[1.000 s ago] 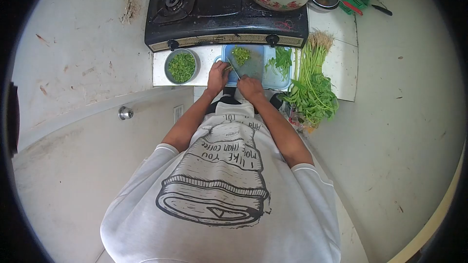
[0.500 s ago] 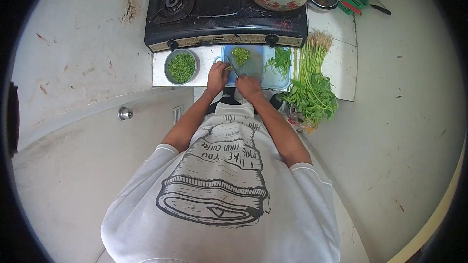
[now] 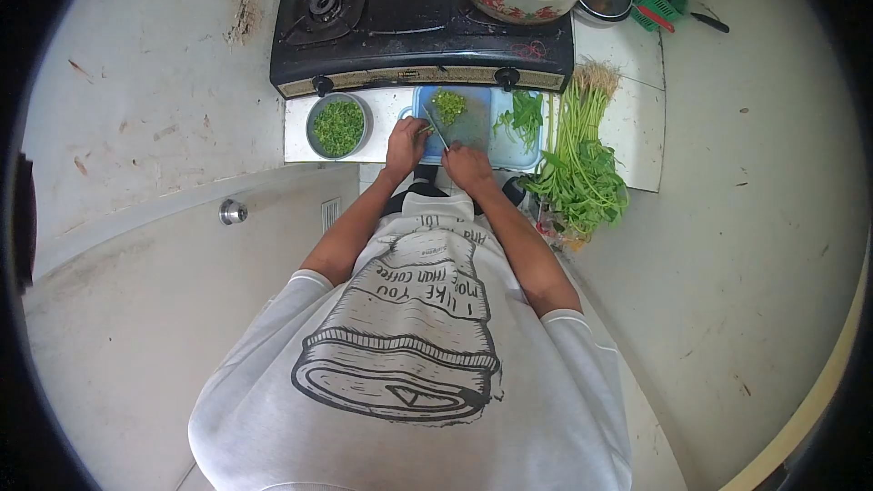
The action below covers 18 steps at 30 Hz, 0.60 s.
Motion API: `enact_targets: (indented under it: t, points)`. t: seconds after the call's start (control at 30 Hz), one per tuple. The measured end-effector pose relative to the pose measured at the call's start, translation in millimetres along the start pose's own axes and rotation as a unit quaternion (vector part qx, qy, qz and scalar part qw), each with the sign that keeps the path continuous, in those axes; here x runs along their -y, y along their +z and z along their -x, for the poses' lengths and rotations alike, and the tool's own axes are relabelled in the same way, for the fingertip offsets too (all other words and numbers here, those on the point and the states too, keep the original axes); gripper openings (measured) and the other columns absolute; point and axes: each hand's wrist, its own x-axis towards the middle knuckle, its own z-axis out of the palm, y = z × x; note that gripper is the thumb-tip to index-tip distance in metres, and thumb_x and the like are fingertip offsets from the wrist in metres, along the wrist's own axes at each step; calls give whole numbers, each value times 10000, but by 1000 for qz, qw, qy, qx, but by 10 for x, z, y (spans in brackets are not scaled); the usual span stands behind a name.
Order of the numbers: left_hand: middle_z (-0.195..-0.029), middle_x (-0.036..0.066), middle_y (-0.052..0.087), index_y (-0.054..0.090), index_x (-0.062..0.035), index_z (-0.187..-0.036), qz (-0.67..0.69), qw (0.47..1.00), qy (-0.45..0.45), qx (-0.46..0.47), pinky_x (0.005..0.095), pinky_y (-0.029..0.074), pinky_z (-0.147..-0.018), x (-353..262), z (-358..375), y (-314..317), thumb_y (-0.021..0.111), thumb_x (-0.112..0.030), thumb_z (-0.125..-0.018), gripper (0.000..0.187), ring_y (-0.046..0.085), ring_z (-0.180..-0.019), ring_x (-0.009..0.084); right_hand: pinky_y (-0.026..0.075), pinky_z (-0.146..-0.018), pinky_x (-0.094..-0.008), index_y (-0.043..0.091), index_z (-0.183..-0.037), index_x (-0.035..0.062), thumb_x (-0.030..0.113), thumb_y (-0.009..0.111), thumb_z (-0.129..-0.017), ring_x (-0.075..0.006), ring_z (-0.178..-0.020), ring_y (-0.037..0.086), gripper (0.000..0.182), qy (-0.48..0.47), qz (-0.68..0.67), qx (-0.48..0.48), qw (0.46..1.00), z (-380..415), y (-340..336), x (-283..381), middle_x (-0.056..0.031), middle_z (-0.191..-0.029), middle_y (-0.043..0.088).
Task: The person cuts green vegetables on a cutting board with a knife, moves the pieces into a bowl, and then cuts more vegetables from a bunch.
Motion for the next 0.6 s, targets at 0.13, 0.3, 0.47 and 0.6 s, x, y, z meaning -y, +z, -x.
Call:
enact_targets:
  t: [0.13, 0.3, 0.47, 0.6]
  points:
    - [-927, 153, 637, 702, -19, -994, 9, 1000, 1, 1, 466, 500, -827, -37, 8, -29, 709, -11, -862, 132, 603, -925, 376, 595, -739, -516, 646, -997, -32, 347, 481, -1055, -409, -780, 745, 418, -6, 10, 5, 1000, 30, -54, 63, -248, -820, 737]
    - [-917, 155, 636, 710, -23, -976, 17, 1000, -6, 1, 469, 502, -822, -55, 4, -54, 709, -7, -857, 121, 604, -918, 376, 597, -740, -507, 643, -999, -27, 330, 482, -1053, -389, -782, 752, 395, -10, 17, 6, 1000, 2, -34, 89, -230, -821, 744]
    - [-912, 154, 638, 716, -29, -970, 23, 1000, -11, -4, 470, 506, -817, -63, -11, -52, 714, -12, -852, 119, 609, -918, 378, 600, -737, -504, 635, -1007, -36, 317, 486, -1046, -382, -784, 755, 385, -12, 17, -18, 1000, -148, 27, 142, -226, -823, 745]
    - [-914, 155, 639, 715, -30, -975, 21, 1000, -17, -3, 468, 506, -816, -33, -2, -28, 716, -16, -850, 126, 608, -918, 379, 607, -732, -495, 636, -1002, -32, 315, 489, -1044, -372, -787, 761, 379, -19, 29, -25, 999, -95, 35, 129, -220, -824, 747]
